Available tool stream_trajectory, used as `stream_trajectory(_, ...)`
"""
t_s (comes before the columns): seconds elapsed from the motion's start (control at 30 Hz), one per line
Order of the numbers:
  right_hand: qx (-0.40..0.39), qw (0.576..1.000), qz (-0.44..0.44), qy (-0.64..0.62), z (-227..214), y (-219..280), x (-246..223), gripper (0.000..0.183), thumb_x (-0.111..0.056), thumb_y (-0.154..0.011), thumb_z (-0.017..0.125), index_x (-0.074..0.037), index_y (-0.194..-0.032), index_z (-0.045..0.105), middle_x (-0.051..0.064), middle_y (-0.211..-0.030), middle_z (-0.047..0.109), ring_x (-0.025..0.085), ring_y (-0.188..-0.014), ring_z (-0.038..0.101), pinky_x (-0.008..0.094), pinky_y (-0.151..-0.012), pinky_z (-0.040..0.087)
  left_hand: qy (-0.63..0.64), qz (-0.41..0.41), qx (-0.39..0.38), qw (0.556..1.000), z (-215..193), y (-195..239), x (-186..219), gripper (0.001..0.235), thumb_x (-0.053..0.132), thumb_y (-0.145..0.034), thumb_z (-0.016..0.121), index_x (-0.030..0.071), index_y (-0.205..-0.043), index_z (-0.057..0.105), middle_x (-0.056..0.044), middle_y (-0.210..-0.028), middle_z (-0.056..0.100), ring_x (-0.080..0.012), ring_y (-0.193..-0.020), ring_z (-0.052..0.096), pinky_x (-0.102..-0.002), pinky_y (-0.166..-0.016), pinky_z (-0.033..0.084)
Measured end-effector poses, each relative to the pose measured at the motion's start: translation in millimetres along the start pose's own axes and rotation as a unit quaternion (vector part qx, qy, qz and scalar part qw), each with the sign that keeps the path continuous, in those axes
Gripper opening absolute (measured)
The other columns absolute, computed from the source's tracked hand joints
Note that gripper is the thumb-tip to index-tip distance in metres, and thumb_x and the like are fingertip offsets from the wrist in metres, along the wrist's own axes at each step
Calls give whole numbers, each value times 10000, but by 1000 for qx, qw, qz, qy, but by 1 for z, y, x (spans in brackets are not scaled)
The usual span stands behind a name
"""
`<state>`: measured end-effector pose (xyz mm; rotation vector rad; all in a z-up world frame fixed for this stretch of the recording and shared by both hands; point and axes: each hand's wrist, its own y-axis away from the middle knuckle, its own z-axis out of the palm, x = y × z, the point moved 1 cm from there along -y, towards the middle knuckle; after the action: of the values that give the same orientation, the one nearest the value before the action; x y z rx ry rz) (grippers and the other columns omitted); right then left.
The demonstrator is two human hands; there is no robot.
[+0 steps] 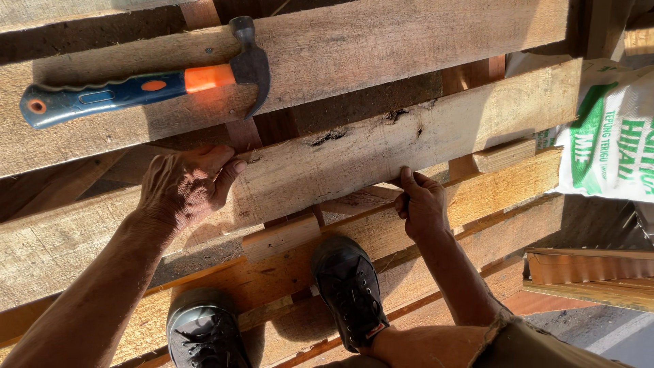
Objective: The person assembles a wooden pallet by positioning small wooden blocks and planks. They use a hammer to drive nails from a green bowl into the wood to secure the pieces together. The person repeatedly adjusts the wood and hammers nails to build the structure.
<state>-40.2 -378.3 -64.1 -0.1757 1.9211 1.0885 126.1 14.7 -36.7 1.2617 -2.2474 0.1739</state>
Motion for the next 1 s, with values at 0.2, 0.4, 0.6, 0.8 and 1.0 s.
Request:
stream_trajectory(0.2,-8,1000,-3,-5,-2,-1,3,309,-263,-1099,746,42,-1052,719,204,-955,826,148,-385,570,259,-330,408,13,1,17,1000,2,0,-1,188,416,-1114,650,257,-1025,699,-51,-920,781,-418,-806,773,-501,-651,611)
stream_trajectory(0.4,-9,1000,-6,2,0,7,-3,300,-264,-1103,749,24,-1027,711,202,-954,821,142,-392,566,264,-348,419,13,5,27,1000,6,-1,-2,201,418,-1112,657,257,-995,681,-40,-885,763,-412,-752,759,-503,-623,605)
stream_trajectory(0.6,-12,1000,-6,6,-1,2,2,298,-261,-1117,737,22,-1030,700,205,-960,819,142,-395,565,266,-354,419,13,15,31,999,8,-1,-6,205,414,-1095,672,246,-978,672,-42,-849,751,-403,-751,763,-494,-620,603)
stream_trajectory(0.8,-7,1000,-7,6,-3,3,3,312,-258,-1116,744,44,-1054,696,206,-931,812,145,-397,560,269,-365,430,17,26,32,999,4,-1,-3,205,400,-1098,663,239,-973,665,-51,-834,744,-389,-744,765,-480,-616,597)
stream_trajectory(1.0,-7,1000,-10,9,-4,2,5,307,-246,-1119,738,51,-1054,700,211,-924,810,150,-401,566,271,-368,439,9,30,36,999,3,-1,0,206,390,-1089,674,227,-963,674,-67,-825,747,-396,-738,768,-477,-614,595)
